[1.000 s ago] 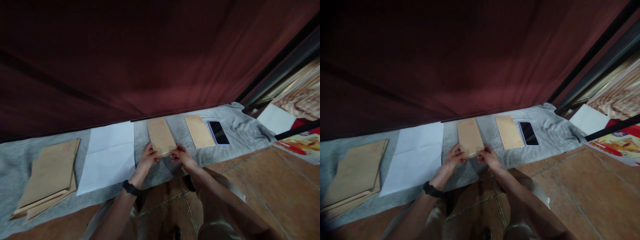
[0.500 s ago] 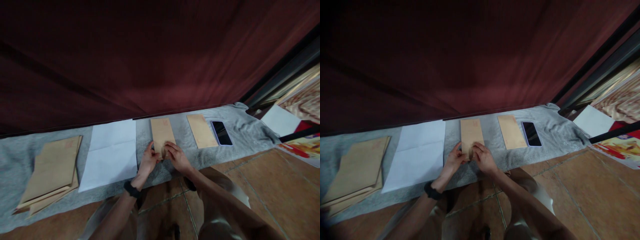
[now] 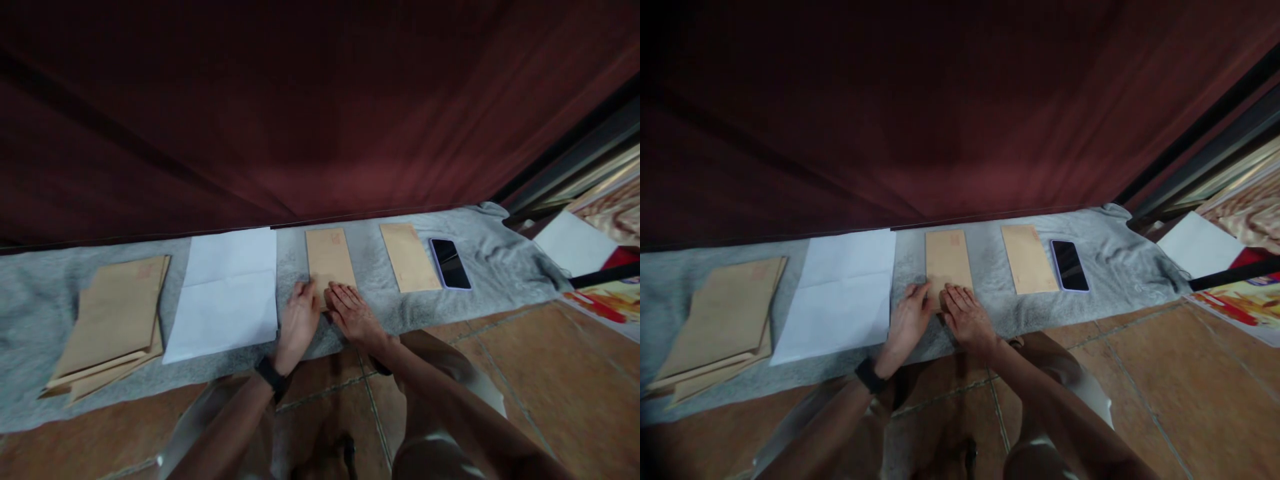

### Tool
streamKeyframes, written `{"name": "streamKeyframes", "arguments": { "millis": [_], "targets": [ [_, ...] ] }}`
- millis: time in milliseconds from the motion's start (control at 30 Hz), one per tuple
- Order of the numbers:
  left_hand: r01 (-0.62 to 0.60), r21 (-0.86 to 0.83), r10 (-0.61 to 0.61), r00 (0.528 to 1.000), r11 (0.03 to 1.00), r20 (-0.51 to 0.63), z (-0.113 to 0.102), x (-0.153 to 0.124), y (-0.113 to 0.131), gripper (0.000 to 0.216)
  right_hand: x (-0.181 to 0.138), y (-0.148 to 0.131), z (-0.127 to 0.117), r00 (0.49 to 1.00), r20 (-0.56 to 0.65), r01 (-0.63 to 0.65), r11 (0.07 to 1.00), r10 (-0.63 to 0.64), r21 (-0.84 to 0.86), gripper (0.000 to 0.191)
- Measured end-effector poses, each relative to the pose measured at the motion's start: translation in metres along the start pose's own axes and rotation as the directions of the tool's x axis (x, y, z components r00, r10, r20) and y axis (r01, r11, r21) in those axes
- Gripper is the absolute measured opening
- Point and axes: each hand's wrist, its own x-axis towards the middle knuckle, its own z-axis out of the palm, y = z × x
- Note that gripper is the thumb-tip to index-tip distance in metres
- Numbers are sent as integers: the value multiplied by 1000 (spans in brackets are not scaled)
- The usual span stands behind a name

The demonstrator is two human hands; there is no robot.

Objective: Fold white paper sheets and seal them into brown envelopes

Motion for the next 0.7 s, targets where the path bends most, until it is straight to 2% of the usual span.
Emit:
{"name": "streamKeyframes", "arguments": {
  "millis": [67,133,233,433,700],
  "targets": [
    [-161,112,160,987,981,13,3,-6,7,36,-1,0,1,1000,2,2,1000,-2,-1,53],
    [-319,164,307,947,934,92,8,-12,13,43,-2,1,3,1000,3,4,1000,-4,-21,55],
    [-441,197,400,891,876,216,17,-20,13,57,-7,2,7,1000,13,29,997,-28,-68,59],
    [-456,252,406,886,854,225,21,-29,-2,71,-13,4,2,998,47,42,996,-38,-77,60],
    [-472,310,412,878,825,243,11,-37,-14,75,-21,17,-12,999,48,28,999,-26,-46,58]
  ]
}}
